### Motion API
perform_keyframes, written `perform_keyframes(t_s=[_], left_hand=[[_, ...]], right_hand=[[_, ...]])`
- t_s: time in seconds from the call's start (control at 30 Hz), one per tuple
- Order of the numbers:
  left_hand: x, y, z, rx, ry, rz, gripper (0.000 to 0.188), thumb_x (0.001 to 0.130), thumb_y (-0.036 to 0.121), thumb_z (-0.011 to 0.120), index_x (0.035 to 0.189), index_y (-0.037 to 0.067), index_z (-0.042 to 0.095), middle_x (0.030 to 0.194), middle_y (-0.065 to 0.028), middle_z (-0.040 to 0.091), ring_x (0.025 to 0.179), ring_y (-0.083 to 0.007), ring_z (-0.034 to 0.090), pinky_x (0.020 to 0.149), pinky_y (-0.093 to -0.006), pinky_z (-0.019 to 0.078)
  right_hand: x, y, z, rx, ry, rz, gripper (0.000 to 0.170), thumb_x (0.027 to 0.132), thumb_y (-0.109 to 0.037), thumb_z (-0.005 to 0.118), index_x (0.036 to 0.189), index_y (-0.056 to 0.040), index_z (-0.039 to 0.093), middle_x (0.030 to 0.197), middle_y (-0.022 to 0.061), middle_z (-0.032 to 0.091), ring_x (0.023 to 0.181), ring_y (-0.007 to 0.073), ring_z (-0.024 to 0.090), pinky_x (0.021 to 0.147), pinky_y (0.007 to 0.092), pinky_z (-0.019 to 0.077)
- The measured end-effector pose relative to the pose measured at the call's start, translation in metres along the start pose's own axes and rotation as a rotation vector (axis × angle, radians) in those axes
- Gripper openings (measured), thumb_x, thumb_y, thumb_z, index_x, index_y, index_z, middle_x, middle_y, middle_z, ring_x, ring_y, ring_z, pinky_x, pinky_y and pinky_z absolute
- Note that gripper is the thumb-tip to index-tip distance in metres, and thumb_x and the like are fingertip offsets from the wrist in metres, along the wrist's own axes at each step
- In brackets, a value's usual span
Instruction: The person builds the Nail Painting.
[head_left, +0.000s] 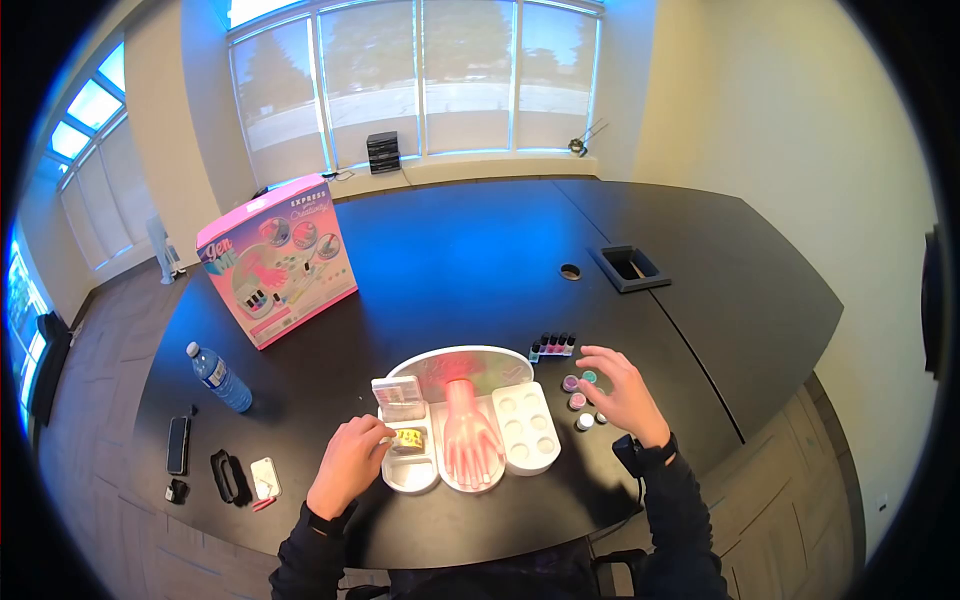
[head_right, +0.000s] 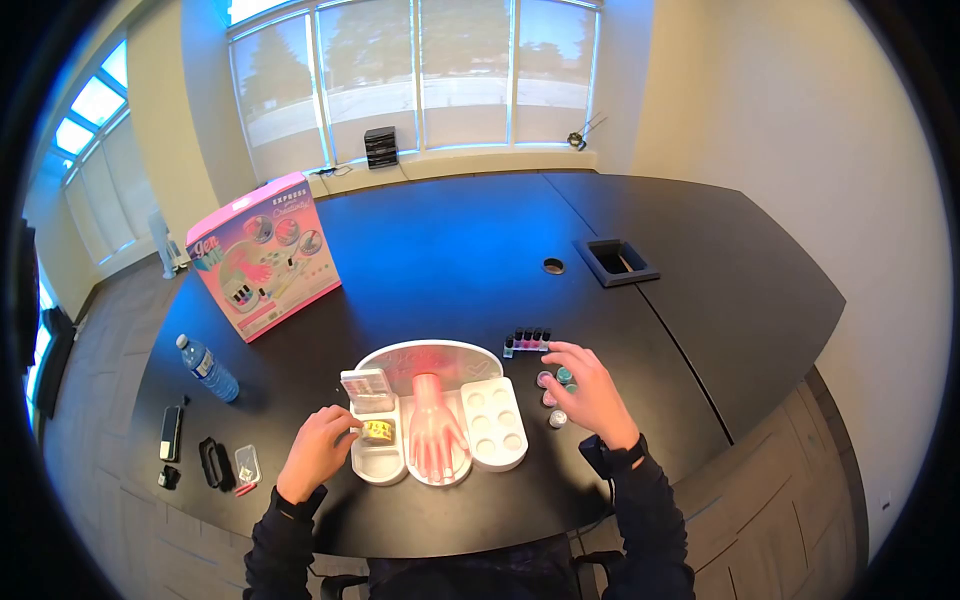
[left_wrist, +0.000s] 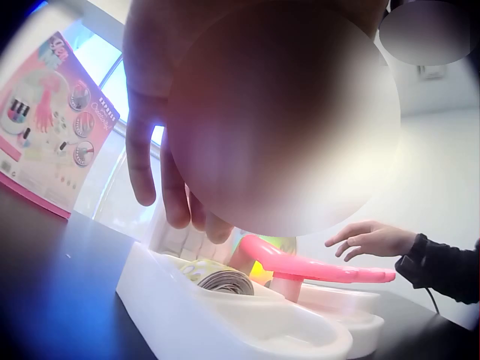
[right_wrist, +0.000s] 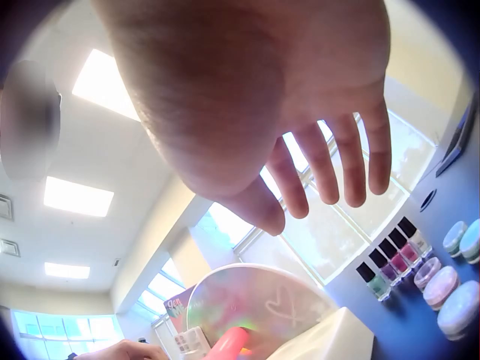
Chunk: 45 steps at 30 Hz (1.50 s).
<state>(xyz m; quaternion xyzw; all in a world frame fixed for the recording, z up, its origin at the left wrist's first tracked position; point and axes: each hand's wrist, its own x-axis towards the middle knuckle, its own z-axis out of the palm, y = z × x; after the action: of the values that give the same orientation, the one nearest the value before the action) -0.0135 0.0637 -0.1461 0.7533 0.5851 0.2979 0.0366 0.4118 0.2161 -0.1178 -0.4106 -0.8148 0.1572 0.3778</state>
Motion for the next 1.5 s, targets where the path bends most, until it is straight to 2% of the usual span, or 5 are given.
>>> perform_keyframes(t_s=[0.33, 0.6, 0.77, 0.93, 1.5], left_hand=[[-0.016, 0.002, -0.001, -0.011, 0.027, -0.058, 0.015, 0.092, 0.008, 0.079, 0.107, 0.006, 0.077, 0.106, -0.0088, 0.071, 0.101, -0.0329, 0.066, 0.090, -0.0442, 0.0518], [-0.029, 0.004, 0.000, -0.036, 0.055, -0.099, 0.014, 0.092, 0.009, 0.080, 0.106, 0.005, 0.076, 0.105, -0.0091, 0.071, 0.100, -0.0331, 0.066, 0.089, -0.0448, 0.0526], [-0.031, 0.006, -0.001, -0.025, 0.065, -0.104, 0.014, 0.092, 0.008, 0.080, 0.105, 0.005, 0.076, 0.105, -0.0092, 0.071, 0.100, -0.0331, 0.066, 0.089, -0.0447, 0.0531], [-0.031, 0.013, -0.001, -0.063, 0.075, -0.108, 0.014, 0.092, 0.008, 0.079, 0.105, 0.005, 0.076, 0.105, -0.0096, 0.071, 0.101, -0.0336, 0.066, 0.090, -0.0446, 0.0533], [-0.034, 0.019, -0.005, -0.040, 0.119, -0.084, 0.015, 0.089, 0.004, 0.081, 0.103, 0.001, 0.077, 0.105, -0.0125, 0.073, 0.102, -0.0357, 0.068, 0.090, -0.0449, 0.0565]], right_hand=[[0.052, 0.047, 0.027, -0.099, 0.006, -0.119, 0.034, 0.089, -0.008, 0.080, 0.122, -0.0070, 0.075, 0.137, 0.0135, 0.072, 0.134, 0.0377, 0.062, 0.115, 0.0471, 0.0511], [0.082, 0.082, 0.062, -0.142, -0.049, -0.035, 0.037, 0.087, -0.004, 0.078, 0.124, -0.0074, 0.074, 0.132, 0.0132, 0.074, 0.133, 0.0375, 0.062, 0.113, 0.0475, 0.0516], [0.092, 0.088, 0.075, -0.184, -0.092, -0.012, 0.036, 0.090, -0.006, 0.078, 0.126, -0.0071, 0.075, 0.130, 0.0125, 0.073, 0.131, 0.0366, 0.063, 0.112, 0.0461, 0.0521], [0.097, 0.094, 0.085, -0.165, -0.043, -0.028, 0.032, 0.089, -0.005, 0.076, 0.121, -0.0081, 0.075, 0.117, 0.0118, 0.075, 0.119, 0.0375, 0.067, 0.103, 0.0481, 0.0553], [0.104, 0.084, 0.087, -0.163, -0.032, 0.007, 0.035, 0.091, -0.003, 0.076, 0.125, -0.0088, 0.074, 0.113, 0.0100, 0.076, 0.114, 0.0360, 0.069, 0.102, 0.0470, 0.0558]])
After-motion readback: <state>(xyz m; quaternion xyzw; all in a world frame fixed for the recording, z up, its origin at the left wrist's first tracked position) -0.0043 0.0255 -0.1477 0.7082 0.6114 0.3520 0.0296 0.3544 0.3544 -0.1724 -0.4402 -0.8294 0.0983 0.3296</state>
